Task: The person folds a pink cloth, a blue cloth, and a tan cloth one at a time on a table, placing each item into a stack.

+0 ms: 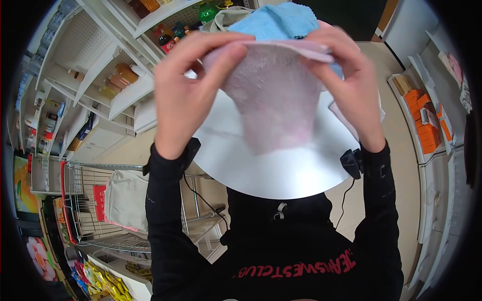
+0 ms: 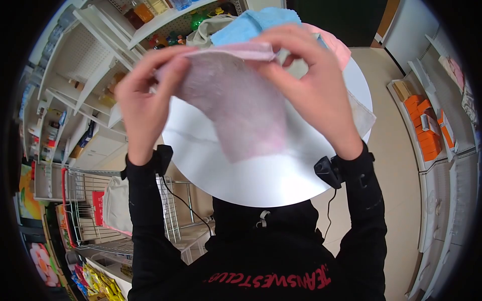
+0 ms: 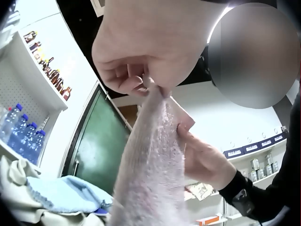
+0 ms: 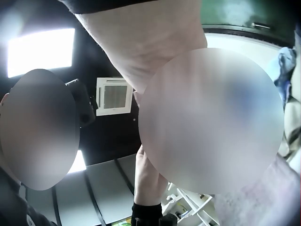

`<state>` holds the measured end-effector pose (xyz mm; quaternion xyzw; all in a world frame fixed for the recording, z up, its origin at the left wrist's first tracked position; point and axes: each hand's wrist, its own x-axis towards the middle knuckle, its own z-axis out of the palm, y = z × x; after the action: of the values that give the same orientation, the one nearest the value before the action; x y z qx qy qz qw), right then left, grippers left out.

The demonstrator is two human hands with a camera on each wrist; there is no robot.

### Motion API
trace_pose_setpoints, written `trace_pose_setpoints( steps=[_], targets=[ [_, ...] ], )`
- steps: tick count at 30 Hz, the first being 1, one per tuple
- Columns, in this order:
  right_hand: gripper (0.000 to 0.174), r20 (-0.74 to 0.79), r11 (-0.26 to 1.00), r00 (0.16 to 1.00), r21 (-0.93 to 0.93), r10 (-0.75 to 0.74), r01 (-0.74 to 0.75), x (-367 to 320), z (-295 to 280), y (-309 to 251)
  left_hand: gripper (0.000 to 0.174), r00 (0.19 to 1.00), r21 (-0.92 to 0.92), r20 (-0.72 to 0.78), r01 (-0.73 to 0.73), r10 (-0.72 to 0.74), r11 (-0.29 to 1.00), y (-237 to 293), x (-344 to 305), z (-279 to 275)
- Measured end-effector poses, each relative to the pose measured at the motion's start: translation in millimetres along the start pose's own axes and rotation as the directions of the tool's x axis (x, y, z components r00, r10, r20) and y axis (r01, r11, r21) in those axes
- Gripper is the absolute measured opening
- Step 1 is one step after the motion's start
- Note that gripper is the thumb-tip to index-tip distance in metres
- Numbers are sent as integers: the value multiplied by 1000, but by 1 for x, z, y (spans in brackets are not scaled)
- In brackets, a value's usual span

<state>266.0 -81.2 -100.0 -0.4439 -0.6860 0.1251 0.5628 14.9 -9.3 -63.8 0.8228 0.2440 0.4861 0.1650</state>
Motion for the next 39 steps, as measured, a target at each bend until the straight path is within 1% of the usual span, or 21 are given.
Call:
trace_pose_setpoints(
  steps=[1,2,3,4,5,7,8,10,12,14,17,19,21,23,25,26,28,33,36,37,39],
  targets=[
    [20,0,992,992,-27,-125,125,5,-6,-10,13,1000,-2,6,15,-15,1000,7,3,-6],
    [21,9,970,971,-47,-239,239,7,-9,-18,19,974,35,-16,-226,226,974,14,3,-16],
    [21,20,975,975,-35,-221,222,3,-14,-23,22,940,57,-23,-337,339,940,15,-3,-22],
    [22,150,945,933,39,-326,324,-3,-22,-29,26,894,82,-30,-444,447,892,16,-10,-29],
    [23,236,922,892,102,-386,373,-16,-23,-29,31,856,-162,120,-483,503,860,17,-22,-35],
    [27,373,891,810,216,-453,398,-51,-20,-28,31,818,-426,397,-237,416,873,32,-57,-42],
    [24,460,929,808,186,-369,319,-67,-18,-33,26,805,-410,535,-19,257,912,41,-77,-40],
    [33,543,963,794,151,-271,225,-105,-10,-30,30,636,-280,765,181,105,943,40,-112,-24],
    [26,632,990,770,138,-87,-2,-145,2,-9,32,599,-275,798,275,59,921,30,-148,-8],
    [30,652,991,758,116,-22,-71,-154,4,-4,37,521,-248,854,427,-12,870,23,-170,1],
    [37,681,981,727,61,93,-182,-156,5,-2,36,508,-229,855,545,-101,807,17,-168,-3],
    [39,674,966,735,135,73,-221,-146,7,1,36,509,-223,849,585,-139,780,8,-159,-5],
    [39,675,955,735,172,65,-243,-141,7,0,34,502,-261,861,580,-86,771,0,-152,-6],
    [40,722,952,692,225,-18,-210,-136,6,-2,32,502,-281,863,575,-61,768,-9,-144,-2],
    [41,748,946,662,252,-57,-203,-138,6,-4,30,631,-1,704,462,-327,887,-15,-138,12],
    [42,765,955,643,217,-37,-202,-139,4,-4,30,634,-1,698,466,-333,885,-21,-134,21],
    [43,793,970,610,147,2,-195,-142,0,-5,33,873,246,412,170,-262,954,-38,-126,39],
    [43,727,982,683,71,67,-173,-146,-21,-3,40,849,344,479,53,-224,938,-72,-105,58],
    [37,603,985,779,-89,172,-148,-147,-37,2,46,602,397,605,339,-521,853,-75,-88,53],
    [37,595,984,784,-90,177,-153,-149,-39,5,46,599,396,612,331,-516,856,-78,-86,50],
    [35,520,964,829,-255,206,-79,-153,-40,16,46,673,386,516,371,-531,845,-88,-86,41]
  ],
)
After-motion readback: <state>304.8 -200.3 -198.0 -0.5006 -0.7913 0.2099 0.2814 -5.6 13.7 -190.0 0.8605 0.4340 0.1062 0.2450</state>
